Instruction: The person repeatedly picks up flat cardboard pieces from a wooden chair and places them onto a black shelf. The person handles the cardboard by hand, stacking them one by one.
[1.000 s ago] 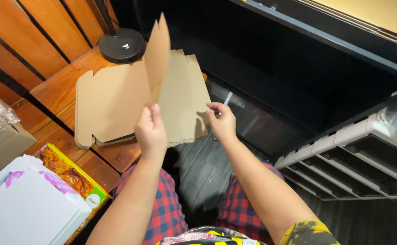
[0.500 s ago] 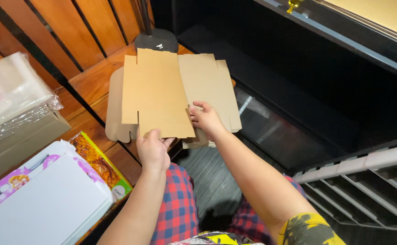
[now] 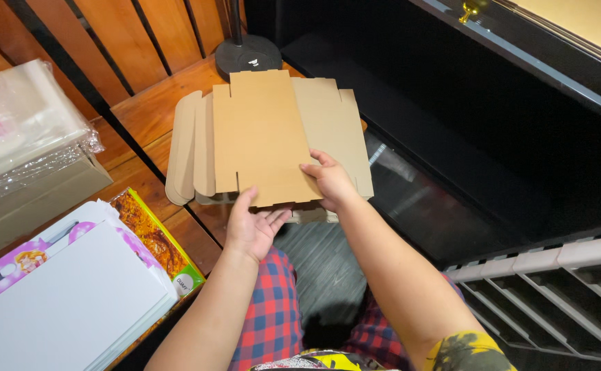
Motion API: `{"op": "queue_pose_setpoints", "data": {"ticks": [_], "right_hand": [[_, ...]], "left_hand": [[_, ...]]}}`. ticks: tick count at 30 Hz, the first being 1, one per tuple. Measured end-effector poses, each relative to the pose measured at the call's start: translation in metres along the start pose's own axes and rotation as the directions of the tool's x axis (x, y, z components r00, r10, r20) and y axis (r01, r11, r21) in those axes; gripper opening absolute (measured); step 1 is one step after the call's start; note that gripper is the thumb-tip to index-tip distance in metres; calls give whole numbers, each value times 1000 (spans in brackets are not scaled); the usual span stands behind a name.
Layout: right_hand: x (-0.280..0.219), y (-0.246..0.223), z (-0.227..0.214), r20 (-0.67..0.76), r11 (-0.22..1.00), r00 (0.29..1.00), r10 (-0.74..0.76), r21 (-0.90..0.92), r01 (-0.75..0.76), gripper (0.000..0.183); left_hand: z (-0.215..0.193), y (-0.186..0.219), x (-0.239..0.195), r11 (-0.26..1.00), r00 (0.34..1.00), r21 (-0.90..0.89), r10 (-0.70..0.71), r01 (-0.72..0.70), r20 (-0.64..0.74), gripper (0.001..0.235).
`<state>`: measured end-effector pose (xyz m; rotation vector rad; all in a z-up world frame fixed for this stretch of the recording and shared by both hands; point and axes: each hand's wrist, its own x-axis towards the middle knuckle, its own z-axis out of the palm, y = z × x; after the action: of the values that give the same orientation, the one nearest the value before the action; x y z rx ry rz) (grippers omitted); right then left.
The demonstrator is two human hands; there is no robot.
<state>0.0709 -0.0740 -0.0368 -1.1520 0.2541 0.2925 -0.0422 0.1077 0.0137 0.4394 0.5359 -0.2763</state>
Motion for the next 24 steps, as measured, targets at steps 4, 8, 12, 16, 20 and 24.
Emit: {"op": "queue_pose_setpoints", "data": {"ticks": [4, 8, 12, 16, 20, 24], "right_hand": [[-2, -14, -29, -19, 1000, 1000, 13, 9, -13, 57], [-12, -33, -62, -34, 999, 999, 29, 43, -28, 60], [-30, -50, -88, -26, 998, 999, 40, 39, -39, 59], [-55, -68, -99, -12, 999, 999, 35, 12, -34, 56], [-77, -88, -114, 122, 997, 990, 68, -54, -62, 55], [-95, -101, -131, 224, 992, 967, 124, -63, -112, 54]], "left_hand": [[14, 8, -16, 997, 999, -51, 53, -53, 3, 100], [2, 9, 0, 997, 997, -21, 71, -70, 5, 103], [3, 8, 2, 998, 998, 55, 34, -37, 55, 97], [5, 21, 35, 987, 994, 130, 81, -91, 77, 65], [4, 38, 77, 944, 976, 249, 205, -217, 74, 60], [24, 47, 56, 868, 937, 396, 347, -300, -50, 63]]}}
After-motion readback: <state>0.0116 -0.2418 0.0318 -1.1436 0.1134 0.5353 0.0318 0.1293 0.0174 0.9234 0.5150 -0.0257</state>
